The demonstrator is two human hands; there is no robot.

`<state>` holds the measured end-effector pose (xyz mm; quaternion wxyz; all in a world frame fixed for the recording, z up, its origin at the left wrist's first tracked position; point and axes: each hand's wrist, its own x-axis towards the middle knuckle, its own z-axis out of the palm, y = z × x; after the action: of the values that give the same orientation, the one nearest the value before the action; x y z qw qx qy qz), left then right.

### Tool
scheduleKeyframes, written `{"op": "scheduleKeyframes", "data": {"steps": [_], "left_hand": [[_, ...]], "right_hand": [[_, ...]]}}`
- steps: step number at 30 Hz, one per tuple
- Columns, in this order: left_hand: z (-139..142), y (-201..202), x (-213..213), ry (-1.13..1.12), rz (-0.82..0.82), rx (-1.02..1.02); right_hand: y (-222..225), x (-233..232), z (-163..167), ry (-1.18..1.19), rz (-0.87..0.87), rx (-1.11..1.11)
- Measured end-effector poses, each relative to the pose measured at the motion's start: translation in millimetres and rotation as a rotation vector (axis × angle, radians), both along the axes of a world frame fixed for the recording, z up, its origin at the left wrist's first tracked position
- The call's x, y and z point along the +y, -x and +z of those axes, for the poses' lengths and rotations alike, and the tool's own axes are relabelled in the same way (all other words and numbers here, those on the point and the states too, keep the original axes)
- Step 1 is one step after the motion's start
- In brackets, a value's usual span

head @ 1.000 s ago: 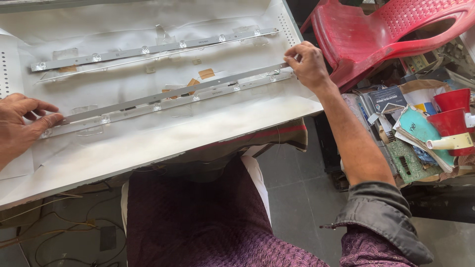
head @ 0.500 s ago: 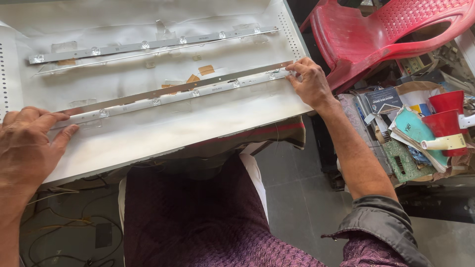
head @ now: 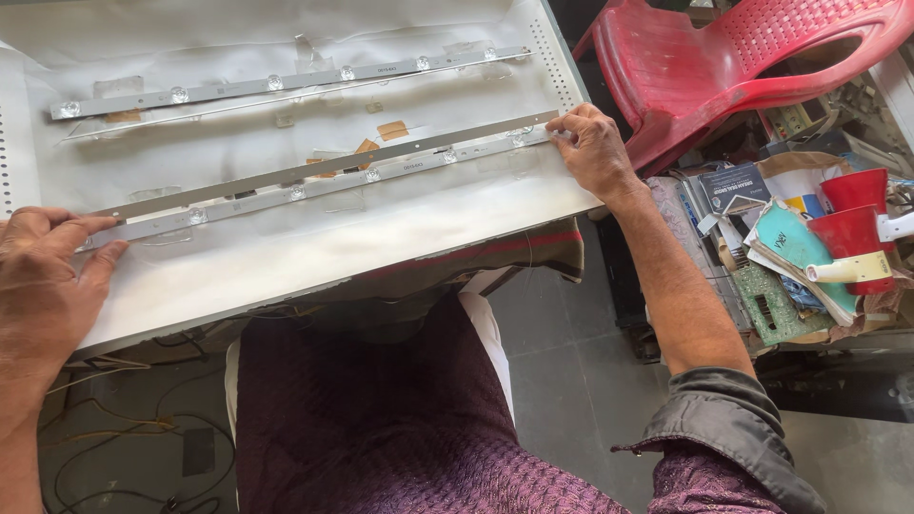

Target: The person removes two existing LED backlight strips from the back of a TV panel, then installs two new LED strips by hand, aligning them with the mounting points. The person briefly uses a soldering iron near the installed strips at the end.

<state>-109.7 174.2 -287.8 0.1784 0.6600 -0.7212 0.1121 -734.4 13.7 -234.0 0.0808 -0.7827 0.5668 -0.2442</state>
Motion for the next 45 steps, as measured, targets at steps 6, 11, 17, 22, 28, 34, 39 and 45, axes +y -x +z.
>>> {"op": "scheduleKeyframes", "data": {"steps": [6, 11, 17, 22, 28, 34, 39, 45], "left_hand": [[11, 4, 2, -0.046, 0.003, 0.125], [34, -1, 5, 0.013, -0.051, 0.022], [42, -31, 9, 0.093, -0.011, 0.18], [45, -36, 14, 0.058, 0.054, 0.084], [49, -30, 13, 0.027, 0.052, 0.004], [44, -24, 2, 0.008, 0.081, -0.051], [36, -20, -7, -0.003, 0.078, -0.008], [36, -15, -8, 0.011, 0.014, -0.002]], "right_hand": [[6, -1, -4, -0.035, -0.01, -0.05], [13, -7, -10, 0.048, 0.02, 0.019], [11, -9, -13, 0.145, 0.104, 0.129], [13, -11, -17, 0.091, 0.035, 0.128], [14, -8, -19, 0.046, 0.016, 0.085], [12, -8, -19, 0.085, 0.033, 0.1], [12, -6, -19, 0.087, 0.016, 0.101], [7, -4, -17, 0.311, 0.08, 0.167]]}}
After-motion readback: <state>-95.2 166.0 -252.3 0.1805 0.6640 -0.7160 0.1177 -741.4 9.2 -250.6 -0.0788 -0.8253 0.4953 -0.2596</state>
